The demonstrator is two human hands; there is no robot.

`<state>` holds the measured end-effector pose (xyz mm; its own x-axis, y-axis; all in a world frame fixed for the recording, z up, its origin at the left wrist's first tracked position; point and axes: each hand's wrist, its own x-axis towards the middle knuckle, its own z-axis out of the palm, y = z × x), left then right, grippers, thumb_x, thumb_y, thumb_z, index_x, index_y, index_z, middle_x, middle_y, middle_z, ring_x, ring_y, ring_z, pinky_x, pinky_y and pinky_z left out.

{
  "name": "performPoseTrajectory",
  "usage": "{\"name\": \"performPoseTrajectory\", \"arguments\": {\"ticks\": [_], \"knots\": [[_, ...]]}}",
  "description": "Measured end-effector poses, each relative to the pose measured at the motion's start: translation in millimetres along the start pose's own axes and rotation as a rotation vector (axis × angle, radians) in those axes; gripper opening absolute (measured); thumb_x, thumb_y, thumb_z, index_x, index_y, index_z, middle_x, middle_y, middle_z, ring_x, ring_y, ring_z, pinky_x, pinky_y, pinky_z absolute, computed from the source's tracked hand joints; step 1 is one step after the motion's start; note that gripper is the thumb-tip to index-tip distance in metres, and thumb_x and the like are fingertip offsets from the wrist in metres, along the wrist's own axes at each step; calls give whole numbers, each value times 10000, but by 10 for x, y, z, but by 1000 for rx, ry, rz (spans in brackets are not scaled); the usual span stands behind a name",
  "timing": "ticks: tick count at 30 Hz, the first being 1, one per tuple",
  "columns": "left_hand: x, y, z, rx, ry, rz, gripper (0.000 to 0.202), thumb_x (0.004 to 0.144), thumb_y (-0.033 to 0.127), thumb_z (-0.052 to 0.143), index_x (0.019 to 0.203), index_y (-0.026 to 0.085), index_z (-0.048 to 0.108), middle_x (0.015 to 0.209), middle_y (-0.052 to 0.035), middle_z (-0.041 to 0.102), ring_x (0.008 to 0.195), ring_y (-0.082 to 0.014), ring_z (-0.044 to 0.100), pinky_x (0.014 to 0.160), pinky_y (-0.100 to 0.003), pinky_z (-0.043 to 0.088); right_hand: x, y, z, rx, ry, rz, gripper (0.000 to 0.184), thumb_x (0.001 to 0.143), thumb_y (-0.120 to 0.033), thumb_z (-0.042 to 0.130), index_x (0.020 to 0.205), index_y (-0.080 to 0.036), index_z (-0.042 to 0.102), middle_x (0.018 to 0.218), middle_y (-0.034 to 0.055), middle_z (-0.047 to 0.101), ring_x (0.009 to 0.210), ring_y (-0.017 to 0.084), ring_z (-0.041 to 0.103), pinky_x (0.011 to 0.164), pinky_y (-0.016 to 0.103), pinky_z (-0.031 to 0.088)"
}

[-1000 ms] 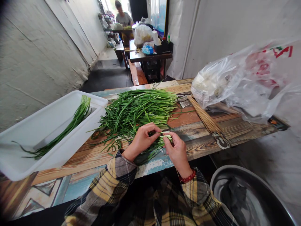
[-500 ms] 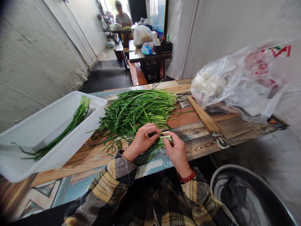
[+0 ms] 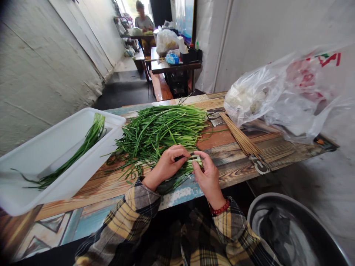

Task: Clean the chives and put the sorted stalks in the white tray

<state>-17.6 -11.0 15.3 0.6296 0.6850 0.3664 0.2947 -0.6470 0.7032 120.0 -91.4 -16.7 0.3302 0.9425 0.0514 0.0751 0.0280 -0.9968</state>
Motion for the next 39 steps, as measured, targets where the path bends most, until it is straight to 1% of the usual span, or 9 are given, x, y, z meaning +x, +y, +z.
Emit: {"name": "performPoseTrajectory", "arguments": {"ticks": [12, 15, 18, 21, 25, 28, 32, 35, 39], "knots": [[-1, 61, -6, -44, -20, 15, 187, 824, 105, 499, 774, 165, 669, 759, -30, 643, 744, -136, 579, 706, -252, 440, 24, 57, -12, -16, 8, 30, 257, 820, -422, 595, 959, -226, 504, 690, -56, 531, 376, 64, 441, 421, 231, 448], [7, -1, -40, -25, 177, -94, 181, 849, 136, 500, 819, 164, 677, 785, -32, 650, 756, -134, 589, 709, -248, 454, 19, 45, -10, -9, 4, 42, 251, 816, -410, 600, 952, -223, 502, 688, -54, 532, 378, 67, 455, 384, 216, 407], [12, -89, -85, 70, 403, -173, 240, 865, 131, 481, 1009, 169, 669, 922, -60, 656, 855, -151, 596, 782, -278, 468, 9, 31, -7, -20, 3, 43, 251, 815, -403, 601, 960, -221, 505, 643, -62, 514, 379, 77, 470, 371, 212, 393], [-1, -120, -117, 289, 472, -162, 236, 864, 145, 498, 1016, 188, 674, 1121, -87, 614, 1039, -204, 542, 909, -362, 428, -1, 25, -8, -20, -2, 39, 246, 820, -403, 597, 958, -222, 503, 681, -51, 536, 384, 75, 481, 367, 211, 389], [-22, -74, -121, 529, 458, -176, 124, 827, 173, 569, 816, 204, 688, 1099, -67, 602, 1038, -244, 497, 897, -402, 398, -5, 27, -9, -18, -6, 34, 240, 827, -400, 593, 961, -222, 503, 708, -46, 539, 386, 70, 479, 364, 209, 387], [-19, -73, -95, 493, 422, -153, 237, 824, 110, 532, 1005, 203, 655, 1034, -74, 569, 960, -205, 517, 837, -339, 428, -6, 38, -8, -13, -10, 30, 240, 828, -403, 592, 960, -223, 502, 712, -47, 539, 385, 69, 476, 371, 211, 395], [-11, -125, -40, 386, 213, -100, 292, 878, 110, 452, 1124, 186, 589, 999, -60, 574, 884, -156, 546, 785, -269, 449, -3, 74, -7, -34, -3, 24, 247, 827, -409, 590, 966, -221, 511, 638, -60, 516, 390, 82, 481, 369, 206, 381], [-15, -124, -28, 512, 70, -104, 201, 885, 141, 469, 1013, 180, 619, 995, -60, 599, 889, -171, 545, 781, -292, 436, 8, 117, -11, -79, -7, 3, 243, 837, -412, 581, 976, -221, 521, 630, -60, 516, 381, 79, 473, 384, 211, 388], [-26, -75, -60, 801, 61, -187, 167, 892, 198, 474, 880, 198, 641, 953, -72, 605, 915, -227, 509, 751, -363, 385, 18, 157, -20, -132, -9, -36, 230, 852, -409, 564, 988, -227, 525, 687, -49, 544, 383, 70, 474, 410, 216, 407]]}}
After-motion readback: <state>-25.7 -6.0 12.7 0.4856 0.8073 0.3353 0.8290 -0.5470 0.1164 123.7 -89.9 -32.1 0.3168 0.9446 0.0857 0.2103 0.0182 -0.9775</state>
